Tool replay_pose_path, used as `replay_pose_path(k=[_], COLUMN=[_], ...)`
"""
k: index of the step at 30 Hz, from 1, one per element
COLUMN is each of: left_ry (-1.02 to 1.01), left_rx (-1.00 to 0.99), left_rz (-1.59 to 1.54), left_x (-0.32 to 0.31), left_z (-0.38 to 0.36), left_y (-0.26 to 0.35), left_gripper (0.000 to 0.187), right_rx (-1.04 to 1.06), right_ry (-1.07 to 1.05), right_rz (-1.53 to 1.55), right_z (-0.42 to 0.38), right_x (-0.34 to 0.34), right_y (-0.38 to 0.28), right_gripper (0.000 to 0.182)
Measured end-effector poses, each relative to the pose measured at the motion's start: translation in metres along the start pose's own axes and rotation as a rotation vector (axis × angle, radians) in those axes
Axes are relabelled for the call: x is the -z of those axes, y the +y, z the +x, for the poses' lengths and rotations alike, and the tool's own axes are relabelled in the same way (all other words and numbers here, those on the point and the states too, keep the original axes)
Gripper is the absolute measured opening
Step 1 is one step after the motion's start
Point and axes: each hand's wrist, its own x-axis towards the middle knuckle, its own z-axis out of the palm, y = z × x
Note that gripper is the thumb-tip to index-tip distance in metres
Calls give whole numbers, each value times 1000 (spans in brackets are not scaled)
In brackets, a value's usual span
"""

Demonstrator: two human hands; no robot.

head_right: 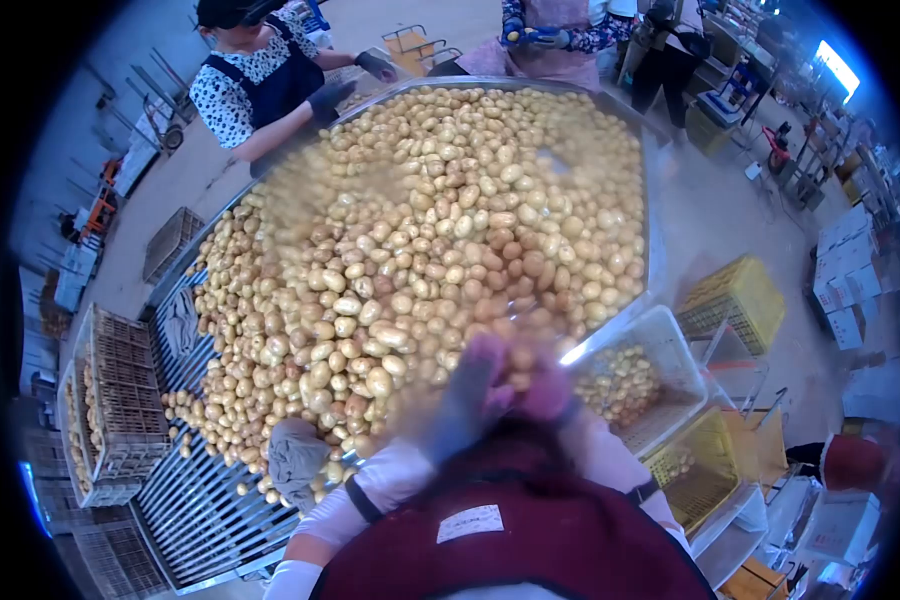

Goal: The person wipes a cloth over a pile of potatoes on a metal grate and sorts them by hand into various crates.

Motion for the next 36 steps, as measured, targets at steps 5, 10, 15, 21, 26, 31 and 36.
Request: replay_pose_path(k=[5,10,15,21,26,31,36], left_ry=[103,316,103,133,89,38,119], left_rx=[244,279,207,354,427,490,375], left_rz=[-203,97,726,491,465,338,250], left_x=[31,94,96,69,61,73,80], left_z=[7,-20,-18,-25,-41,-23,-5], left_y=[-18,-142,-155,-128,-106,-85,-131], left_gripper=[56,55,46,38,33,29,37], right_rx=[349,648,682,566,671,519,686], right_ry=[468,525,1457,711,-281,-117,-54], right_rz=[27,84,-403,-1575,-1931,-1960,-2129], right_z=[-115,-358,-320,-2,135,225,290], right_x=[49,194,209,14,-51,-25,13], right_y=[-41,-18,-5,-1,31,-8,-44], right_gripper=[34,33,32,56,49,39,31])
